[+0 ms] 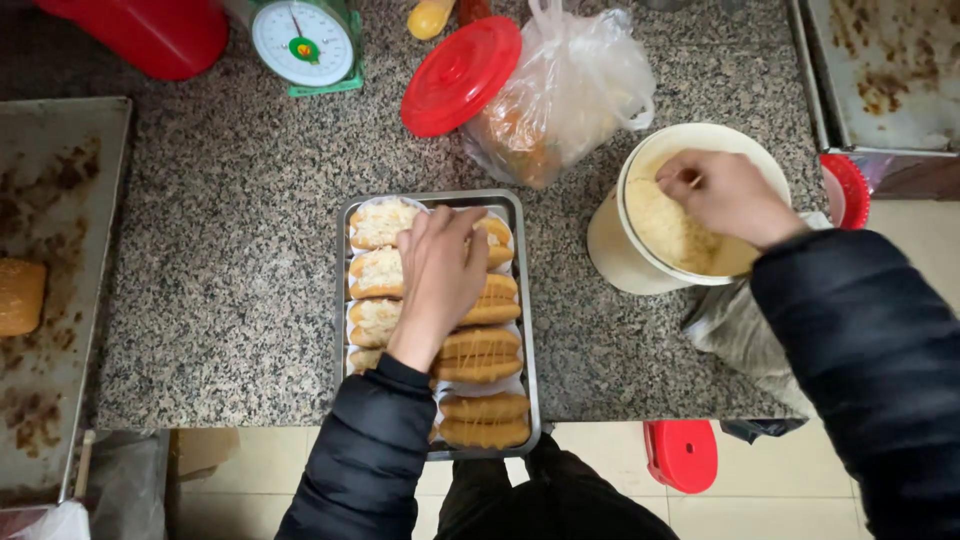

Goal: Applying shredded toppings to bread rolls arranged on a metal tray.

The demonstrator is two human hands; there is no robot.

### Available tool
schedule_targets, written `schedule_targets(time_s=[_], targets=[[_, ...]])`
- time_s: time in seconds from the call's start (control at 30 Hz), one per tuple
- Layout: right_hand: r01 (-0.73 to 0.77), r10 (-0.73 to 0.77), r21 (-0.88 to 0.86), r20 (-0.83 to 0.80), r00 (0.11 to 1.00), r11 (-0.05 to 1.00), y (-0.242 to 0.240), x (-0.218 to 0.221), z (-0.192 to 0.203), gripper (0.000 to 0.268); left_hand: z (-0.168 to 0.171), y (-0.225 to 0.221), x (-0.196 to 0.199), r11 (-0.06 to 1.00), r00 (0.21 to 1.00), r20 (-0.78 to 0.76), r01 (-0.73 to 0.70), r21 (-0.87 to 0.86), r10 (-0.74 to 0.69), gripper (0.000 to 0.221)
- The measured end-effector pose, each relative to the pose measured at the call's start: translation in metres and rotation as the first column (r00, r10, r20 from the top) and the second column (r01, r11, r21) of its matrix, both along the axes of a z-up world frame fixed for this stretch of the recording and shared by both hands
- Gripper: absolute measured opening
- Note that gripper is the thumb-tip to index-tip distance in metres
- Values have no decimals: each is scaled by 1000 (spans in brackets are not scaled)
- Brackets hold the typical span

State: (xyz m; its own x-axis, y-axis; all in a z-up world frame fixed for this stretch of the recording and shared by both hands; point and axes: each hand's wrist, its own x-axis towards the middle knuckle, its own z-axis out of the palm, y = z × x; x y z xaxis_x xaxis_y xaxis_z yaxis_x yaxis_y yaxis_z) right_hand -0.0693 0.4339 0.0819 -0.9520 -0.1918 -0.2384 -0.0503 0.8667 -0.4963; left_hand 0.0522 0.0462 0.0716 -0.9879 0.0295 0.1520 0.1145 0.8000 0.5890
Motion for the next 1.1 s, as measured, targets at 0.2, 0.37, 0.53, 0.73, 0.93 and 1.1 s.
schedule_targets(time_s=[0.2, 0.37, 0.53, 0.73, 0.93, 1.1], targets=[[-259, 268, 338, 20, 963, 905, -1, -32, -65, 41, 0, 10, 7, 997, 998, 17, 68, -36, -68, 33], [-220, 239, 401, 1, 971, 889, -12, -29, -61, 23, 20, 13, 14, 997, 995, 60, 74, -13, -73, 32], [-77, 89, 239, -39, 995, 968, -19, -11, -5, 22, 19, 15, 16, 997, 991, 110, 75, 17, -76, 33], [147, -153, -120, -38, 988, 982, -14, 6, -8, 20, 13, 23, 13, 995, 981, 163, 99, 17, -101, 33], [198, -239, -721, 46, 970, 664, -45, 36, 44, 41, 22, 25, 7, 989, 984, 119, 120, 91, -130, 33], [179, -180, -855, 102, 978, 487, -92, 52, 67, 30, 42, 39, -3, 872, 984, -19, 167, 459, -179, 39]])
